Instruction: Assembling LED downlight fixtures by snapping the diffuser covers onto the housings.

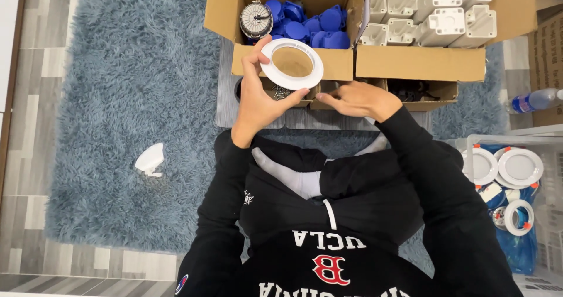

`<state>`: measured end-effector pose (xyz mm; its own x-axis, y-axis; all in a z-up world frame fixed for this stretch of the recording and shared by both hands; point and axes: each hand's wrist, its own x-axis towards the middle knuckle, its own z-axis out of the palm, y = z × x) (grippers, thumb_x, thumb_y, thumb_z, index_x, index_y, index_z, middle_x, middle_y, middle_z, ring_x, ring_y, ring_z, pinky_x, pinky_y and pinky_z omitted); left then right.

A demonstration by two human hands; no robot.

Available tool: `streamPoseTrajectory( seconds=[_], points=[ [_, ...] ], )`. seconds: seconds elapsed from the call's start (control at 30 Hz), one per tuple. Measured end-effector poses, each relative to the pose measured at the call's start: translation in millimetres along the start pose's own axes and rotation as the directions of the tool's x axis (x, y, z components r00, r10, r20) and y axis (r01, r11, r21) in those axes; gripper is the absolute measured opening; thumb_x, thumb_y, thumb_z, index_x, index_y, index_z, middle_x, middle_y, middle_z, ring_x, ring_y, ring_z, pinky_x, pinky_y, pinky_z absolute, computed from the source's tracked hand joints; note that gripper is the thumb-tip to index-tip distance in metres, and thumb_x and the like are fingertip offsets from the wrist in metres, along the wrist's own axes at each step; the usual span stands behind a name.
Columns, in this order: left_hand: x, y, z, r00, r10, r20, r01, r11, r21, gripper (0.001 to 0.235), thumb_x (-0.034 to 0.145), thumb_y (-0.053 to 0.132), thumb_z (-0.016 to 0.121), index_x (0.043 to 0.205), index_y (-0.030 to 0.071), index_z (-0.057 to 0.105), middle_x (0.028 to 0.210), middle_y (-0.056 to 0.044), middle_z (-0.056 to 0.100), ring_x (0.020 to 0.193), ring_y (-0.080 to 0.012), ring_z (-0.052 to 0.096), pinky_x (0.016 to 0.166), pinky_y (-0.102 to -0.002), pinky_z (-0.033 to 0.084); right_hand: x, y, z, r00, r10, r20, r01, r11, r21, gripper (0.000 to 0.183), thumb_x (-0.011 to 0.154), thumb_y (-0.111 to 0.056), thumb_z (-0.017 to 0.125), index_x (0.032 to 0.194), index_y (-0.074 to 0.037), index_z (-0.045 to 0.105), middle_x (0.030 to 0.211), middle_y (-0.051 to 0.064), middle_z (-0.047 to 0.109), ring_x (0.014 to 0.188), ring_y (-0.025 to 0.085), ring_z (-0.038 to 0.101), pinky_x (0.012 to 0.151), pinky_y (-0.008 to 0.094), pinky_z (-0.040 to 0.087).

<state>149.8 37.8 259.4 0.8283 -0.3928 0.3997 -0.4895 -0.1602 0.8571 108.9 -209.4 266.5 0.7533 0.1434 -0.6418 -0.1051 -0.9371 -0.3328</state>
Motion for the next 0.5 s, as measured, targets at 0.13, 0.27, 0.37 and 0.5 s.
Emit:
streamPoseTrajectory(
  seconds=[0.13,0.27,0.37,0.5],
  points=[
    [-2,-4,4,1.0,-0.005,-0.008,0.005,1.0,0.011,0.073,0.086,0.037,0.095,0.125,0.017,0.037,0.169,-0.024,0.044,0.153,-0.0356,0.054,0.11,-0.043,0.051,1,9,6,0.984,-0.052,-0.168,0.061,0.997,0.05,0.082,0.109,-0.071,0.036,0.076,-0.004,0.068,0.073,0.019,0.071,0.074,0.034,0.065,0.076,0.042,0.047],
    [-2,-7,6,1.0,-0.001,-0.011,0.002,1.0,0.013,0.073,0.085,0.036,0.097,0.123,0.016,0.038,0.169,-0.025,0.044,0.153,-0.0366,0.054,0.111,-0.042,0.049,-5,25,18,0.938,-0.108,-0.329,0.162,0.977,0.14,0.076,0.115,-0.057,0.045,0.071,0.002,0.064,0.085,0.018,0.071,0.083,0.032,0.066,0.084,0.043,0.046],
    [-1,-8,9,1.0,-0.011,-0.004,0.011,1.0,0.015,0.071,0.088,0.036,0.095,0.119,0.016,0.036,0.168,-0.025,0.044,0.158,-0.0398,0.047,0.117,-0.048,0.045,-7,40,37,0.897,-0.123,-0.425,0.19,0.974,0.119,0.07,0.114,-0.059,0.043,0.125,0.001,0.078,0.109,0.023,0.066,0.111,0.039,0.065,0.098,0.048,0.048],
    [2,-11,16,1.0,0.007,0.007,-0.008,0.997,0.082,0.07,0.088,0.039,0.096,0.111,0.014,0.036,0.169,-0.019,0.046,0.158,-0.0375,0.05,0.116,-0.048,0.049,-9,63,67,0.523,-0.342,-0.781,0.457,0.886,-0.081,0.027,0.109,-0.013,0.064,0.116,0.006,0.083,0.128,0.019,0.076,0.112,0.035,0.075,0.103,0.044,0.057]
  ],
)
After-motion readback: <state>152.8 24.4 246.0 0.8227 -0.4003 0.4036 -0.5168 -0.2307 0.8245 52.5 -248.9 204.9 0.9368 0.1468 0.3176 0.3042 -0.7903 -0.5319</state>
